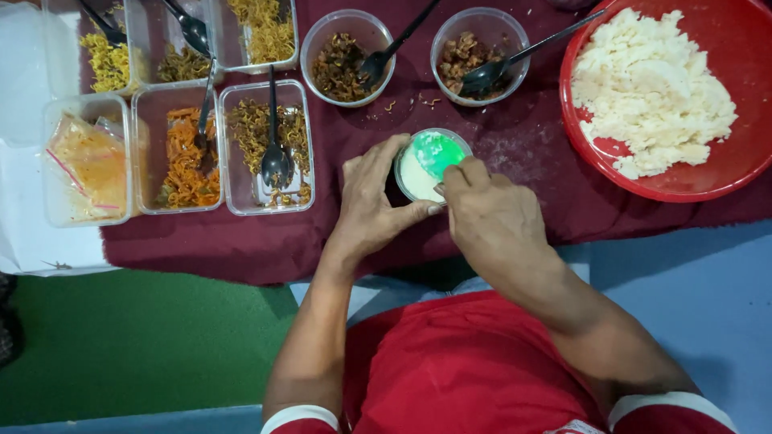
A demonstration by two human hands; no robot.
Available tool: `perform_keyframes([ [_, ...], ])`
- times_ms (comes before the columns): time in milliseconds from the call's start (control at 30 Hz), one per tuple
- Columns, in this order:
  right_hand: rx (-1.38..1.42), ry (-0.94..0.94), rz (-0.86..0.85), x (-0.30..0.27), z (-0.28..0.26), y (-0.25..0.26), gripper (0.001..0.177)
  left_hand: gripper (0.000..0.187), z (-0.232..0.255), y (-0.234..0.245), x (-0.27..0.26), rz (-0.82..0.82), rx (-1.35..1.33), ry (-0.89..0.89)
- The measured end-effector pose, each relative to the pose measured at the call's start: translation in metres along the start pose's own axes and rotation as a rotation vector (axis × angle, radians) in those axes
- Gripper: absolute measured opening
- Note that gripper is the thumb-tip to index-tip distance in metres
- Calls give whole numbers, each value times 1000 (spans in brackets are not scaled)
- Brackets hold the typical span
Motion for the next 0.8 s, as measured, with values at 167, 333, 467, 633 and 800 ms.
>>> perform_keyframes([
  [167,24,31,-90,-2,5,-15,4,95,0,2,0,-13,-43,19],
  [333,57,93,-138,0,9,-21,2,92,-2,2,1,-15,-44,17],
  [467,70,181,-157,3,12,-21,1,91,-4,2,2,-23,-51,14],
  [633,122,212,-172,9,16,-19,6,90,-7,1,1,-35,-55,0],
  [800,116,316,-170,21,14,-10,5,90,-9,1,1,-43,-80,4],
])
Point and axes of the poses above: each hand's wrist, its own x-axis towards the middle knuckle, its own y-axis out of the back of the hand, z = x × y, the point moved 9 cm from there along x, towards the middle knuckle, and after that the axes turned 13 degrees about z, right-handed, at the moved point
